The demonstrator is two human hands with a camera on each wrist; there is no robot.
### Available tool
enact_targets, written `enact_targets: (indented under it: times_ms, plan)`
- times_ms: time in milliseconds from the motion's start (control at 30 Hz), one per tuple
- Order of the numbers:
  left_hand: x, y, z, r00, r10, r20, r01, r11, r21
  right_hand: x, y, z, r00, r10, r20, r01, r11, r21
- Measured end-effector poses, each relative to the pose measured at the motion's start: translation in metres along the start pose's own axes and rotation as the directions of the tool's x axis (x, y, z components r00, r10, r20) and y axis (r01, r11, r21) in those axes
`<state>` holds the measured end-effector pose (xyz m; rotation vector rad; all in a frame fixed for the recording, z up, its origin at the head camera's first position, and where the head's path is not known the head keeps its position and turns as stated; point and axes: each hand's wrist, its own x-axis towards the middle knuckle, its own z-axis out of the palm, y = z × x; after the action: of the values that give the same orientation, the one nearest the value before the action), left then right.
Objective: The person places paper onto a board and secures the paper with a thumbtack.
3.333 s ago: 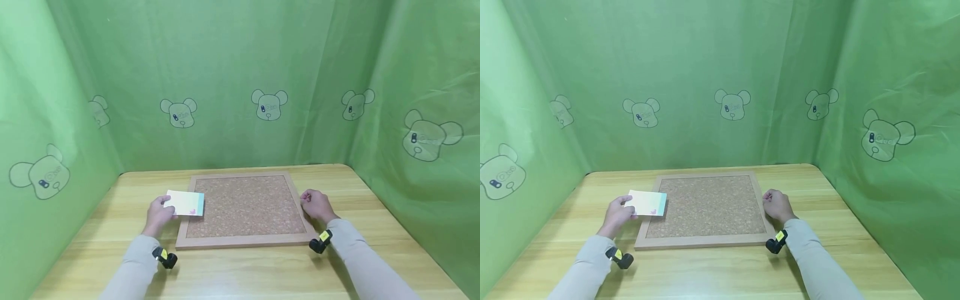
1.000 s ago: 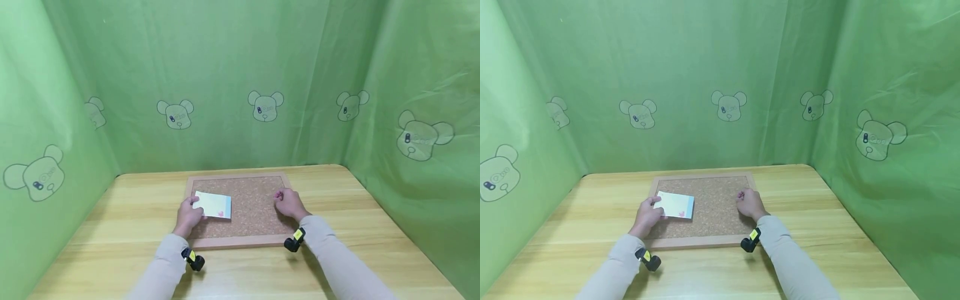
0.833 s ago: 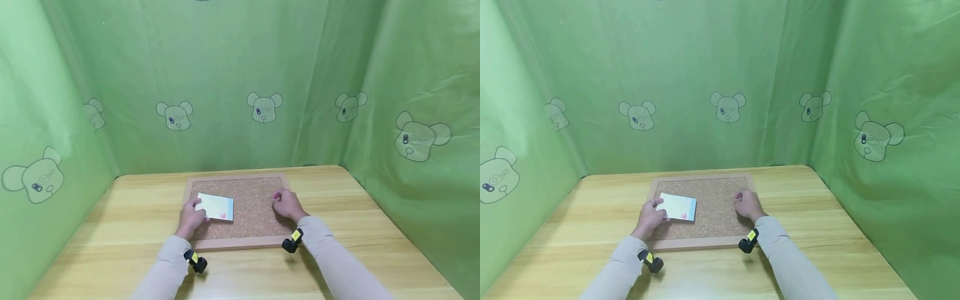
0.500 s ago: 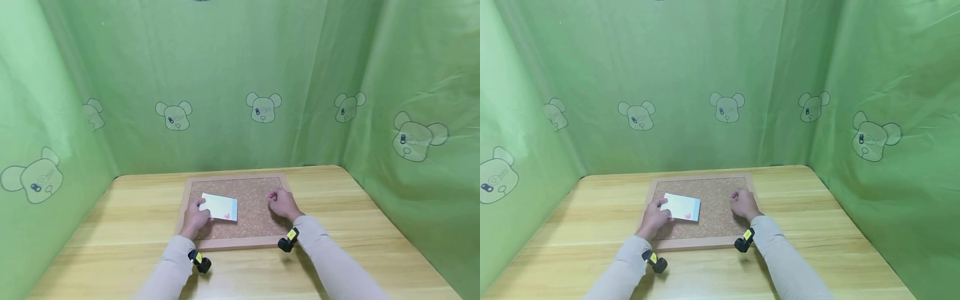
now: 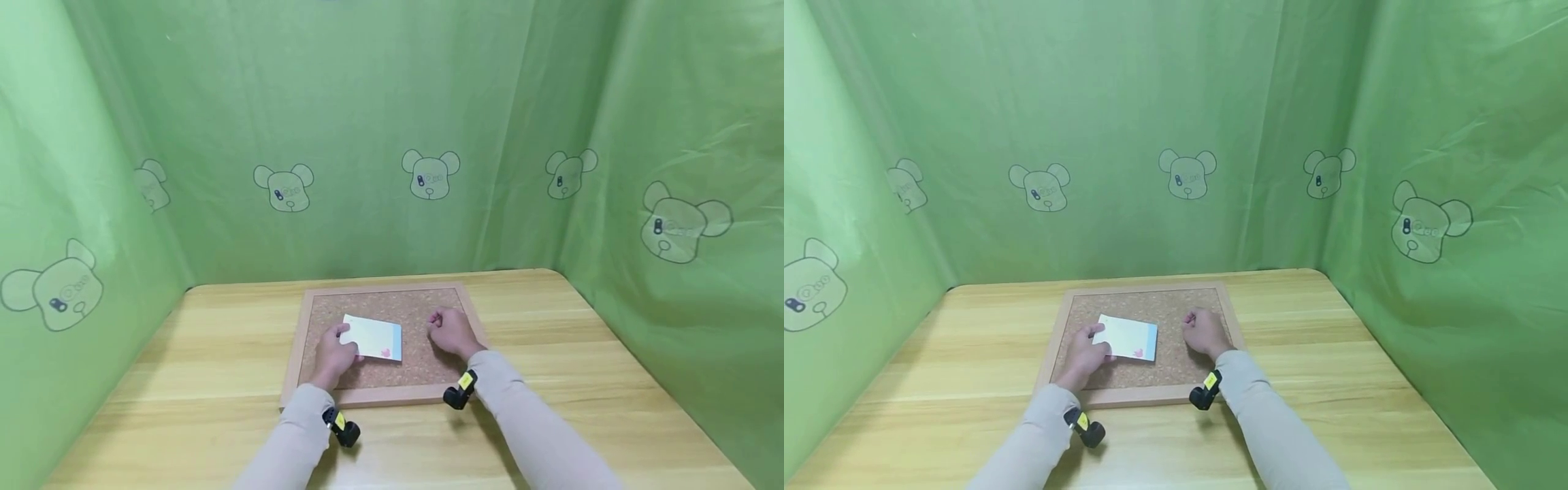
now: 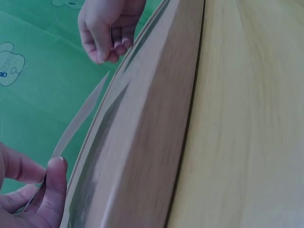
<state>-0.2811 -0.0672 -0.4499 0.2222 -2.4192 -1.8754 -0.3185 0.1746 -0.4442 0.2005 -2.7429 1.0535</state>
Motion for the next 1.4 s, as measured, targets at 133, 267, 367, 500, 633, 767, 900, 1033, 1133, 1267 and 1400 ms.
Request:
enact_targets:
  times_ms: [133,267,367,500,633,767,900,1033,1133,1267,1400]
  plan:
    - [-0.001,0.003,0.005,1.0,-0.006,0.002,0.006,1.0,-0.018,0.002,-0.003,0.005,1.0,0.004,-0.004,-0.004,1.0,0.007]
    - [-0.002,0.005,0.012,1.0,-0.007,0.001,0.007,1.0,-0.023,0.001,-0.008,0.008,1.0,0.004,-0.005,-0.003,1.0,0.022]
    - [-0.003,0.007,0.015,1.0,-0.008,0.005,0.008,1.0,-0.02,0.001,-0.01,0.01,1.0,0.013,-0.001,-0.013,0.999,0.037]
    - [-0.005,0.008,0.019,1.0,-0.008,0.009,0.008,1.0,-0.008,0.002,-0.01,0.013,1.0,0.026,0.006,-0.026,0.999,0.045]
    - [-0.008,0.01,0.023,1.0,-0.005,-0.003,0.005,1.0,-0.005,0.004,-0.01,0.018,1.0,0.02,0.009,-0.021,0.999,0.047]
    - [-0.01,0.01,0.027,1.0,-0.003,-0.013,0.002,1.0,-0.011,0.004,-0.015,0.02,1.0,0.027,0.005,-0.027,0.999,0.044]
    - [-0.01,0.01,0.032,0.999,0.012,-0.034,-0.013,1.0,-0.024,0.004,-0.023,0.021,1.0,0.028,0.014,-0.029,0.998,0.057]
    - [-0.011,0.008,0.036,0.998,0.03,-0.058,-0.031,0.999,-0.022,0.005,-0.029,0.023,1.0,0.013,0.021,-0.015,0.997,0.074]
    - [-0.013,0.007,0.039,0.998,0.034,-0.061,-0.033,0.999,0.009,0.005,-0.03,0.025,1.0,0.013,0.021,-0.015,0.996,0.088]
    - [-0.015,0.006,0.042,0.996,0.052,-0.069,-0.048,0.998,0.051,0.004,-0.029,0.028,0.999,0.023,0.033,-0.027,0.994,0.108]
    - [-0.017,0.005,0.045,0.99,0.093,-0.108,-0.077,0.987,0.138,0.003,-0.028,0.031,0.999,0.022,0.049,-0.028,0.992,0.12]
